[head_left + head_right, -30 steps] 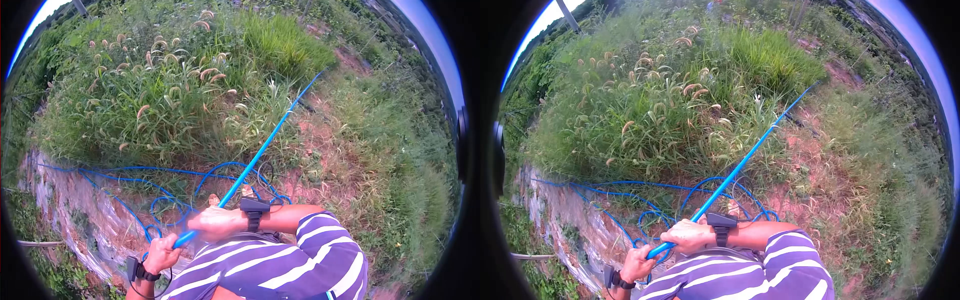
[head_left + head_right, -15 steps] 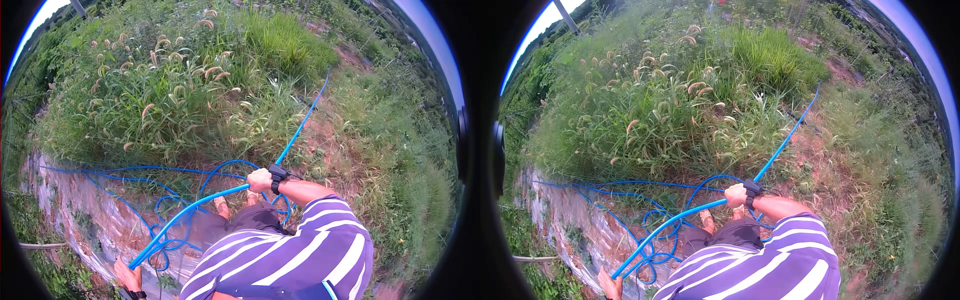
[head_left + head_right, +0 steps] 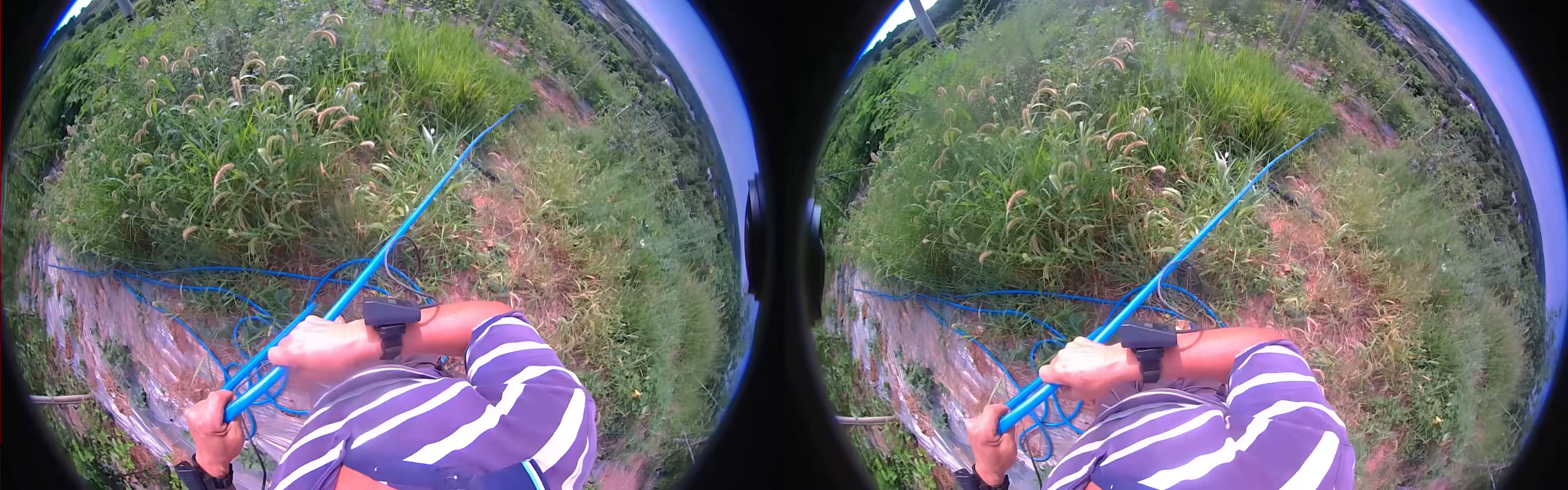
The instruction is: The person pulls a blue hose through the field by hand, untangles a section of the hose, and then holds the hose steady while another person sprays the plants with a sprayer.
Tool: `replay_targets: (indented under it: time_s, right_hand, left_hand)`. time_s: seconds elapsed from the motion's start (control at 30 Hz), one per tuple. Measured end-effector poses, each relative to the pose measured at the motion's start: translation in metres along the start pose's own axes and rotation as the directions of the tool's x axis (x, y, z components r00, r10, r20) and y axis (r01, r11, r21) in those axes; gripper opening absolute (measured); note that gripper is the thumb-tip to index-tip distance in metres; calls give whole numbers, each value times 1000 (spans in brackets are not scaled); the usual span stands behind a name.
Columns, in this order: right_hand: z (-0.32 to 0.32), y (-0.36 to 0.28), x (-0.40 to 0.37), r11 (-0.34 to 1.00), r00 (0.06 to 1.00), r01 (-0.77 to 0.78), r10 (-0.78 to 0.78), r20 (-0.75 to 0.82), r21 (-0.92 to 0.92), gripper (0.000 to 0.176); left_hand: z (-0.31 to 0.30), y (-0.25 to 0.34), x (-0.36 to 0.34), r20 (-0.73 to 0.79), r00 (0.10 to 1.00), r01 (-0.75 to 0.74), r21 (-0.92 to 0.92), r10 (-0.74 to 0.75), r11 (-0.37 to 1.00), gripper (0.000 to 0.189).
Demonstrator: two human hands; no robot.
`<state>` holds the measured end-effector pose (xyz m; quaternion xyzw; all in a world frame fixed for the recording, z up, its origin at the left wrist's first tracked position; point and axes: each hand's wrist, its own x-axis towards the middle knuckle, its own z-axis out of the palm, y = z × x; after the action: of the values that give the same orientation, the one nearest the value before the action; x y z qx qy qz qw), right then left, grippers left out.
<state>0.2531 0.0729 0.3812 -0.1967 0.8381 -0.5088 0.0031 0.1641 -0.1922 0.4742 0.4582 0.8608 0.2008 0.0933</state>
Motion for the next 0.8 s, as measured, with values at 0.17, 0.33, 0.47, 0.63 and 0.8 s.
replay_targets:
  time_s: [0.17, 0.33, 0.47, 0.63, 0.8]
  right_hand:
    - [-58, 210, -128, 700, 790, -573, 610, -61, -426, 15]
    - [-62, 256, -230, 319, 458, -762, 881, -120, -564, 19]
    - [-12, 194, -205, 407, 497, -783, 864, -79, -471, 16]
    - [-3, 114, -149, 532, 594, -729, 804, -14, -431, 18]
    - [-7, 77, -117, 588, 654, -694, 756, -23, -415, 16]
  left_hand:
    - [-49, -16, -37, -204, 959, 237, 195, -197, 952, 11]
    - [-9, -94, -78, -298, 874, 446, 178, -384, 877, 7]
    - [43, -180, -120, -81, 786, 590, 390, -613, 707, 43]
    - [116, -91, -23, 244, 920, 316, 6, -308, 949, 78]
    - [195, -8, 52, 339, 919, -132, -220, 202, 966, 83]
